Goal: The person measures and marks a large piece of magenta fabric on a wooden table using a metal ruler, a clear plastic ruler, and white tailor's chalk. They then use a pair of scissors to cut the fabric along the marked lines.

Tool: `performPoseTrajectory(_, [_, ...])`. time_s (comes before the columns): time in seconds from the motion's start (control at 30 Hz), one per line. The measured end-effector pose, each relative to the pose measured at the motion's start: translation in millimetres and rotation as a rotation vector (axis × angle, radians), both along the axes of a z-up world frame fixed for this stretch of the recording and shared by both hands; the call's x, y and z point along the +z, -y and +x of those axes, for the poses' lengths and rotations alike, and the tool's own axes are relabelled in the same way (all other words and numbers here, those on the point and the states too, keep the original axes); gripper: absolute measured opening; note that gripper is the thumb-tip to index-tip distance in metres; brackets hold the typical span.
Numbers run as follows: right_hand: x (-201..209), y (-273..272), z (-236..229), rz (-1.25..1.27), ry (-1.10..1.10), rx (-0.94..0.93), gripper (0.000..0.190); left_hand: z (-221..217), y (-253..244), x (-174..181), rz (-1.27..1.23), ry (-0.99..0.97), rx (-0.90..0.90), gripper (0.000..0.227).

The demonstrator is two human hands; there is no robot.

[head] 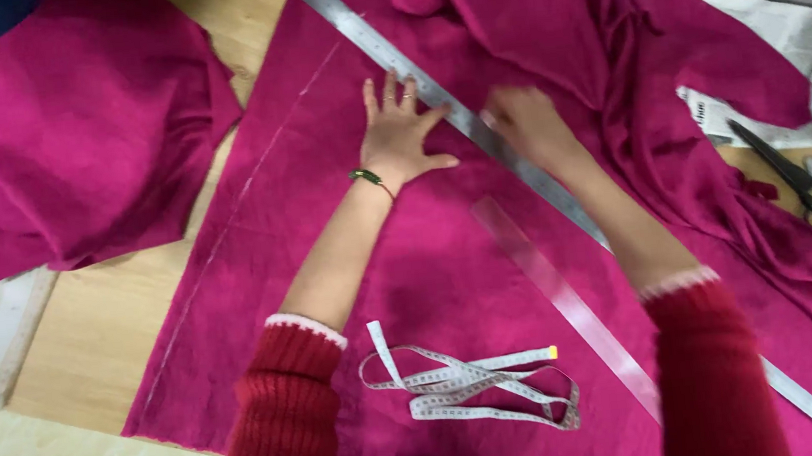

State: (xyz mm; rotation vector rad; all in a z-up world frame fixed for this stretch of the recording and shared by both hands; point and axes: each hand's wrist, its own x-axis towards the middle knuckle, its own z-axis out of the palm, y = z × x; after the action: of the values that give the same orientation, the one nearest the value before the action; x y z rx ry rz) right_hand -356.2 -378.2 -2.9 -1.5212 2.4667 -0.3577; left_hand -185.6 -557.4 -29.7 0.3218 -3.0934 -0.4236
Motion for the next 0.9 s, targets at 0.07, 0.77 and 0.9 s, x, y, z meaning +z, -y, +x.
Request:
performPoseTrajectory(0.07, [30,-84,12,0.180,0.025,-0.105,0.015,-1,-1,3,0.042,0.032,-0.001,0.086])
performPoseTrajectory(0.77, [13,-286,15,-0.023,0.211,-0.199,0.008,21,-382,57,-0.041,0.144,-0.143,0.076])
performPoseTrajectory(0.9, [34,-417,28,0.238,0.131,-0.224,0.008,23,-386,62,-0.049,0.146,-0.121,0.074])
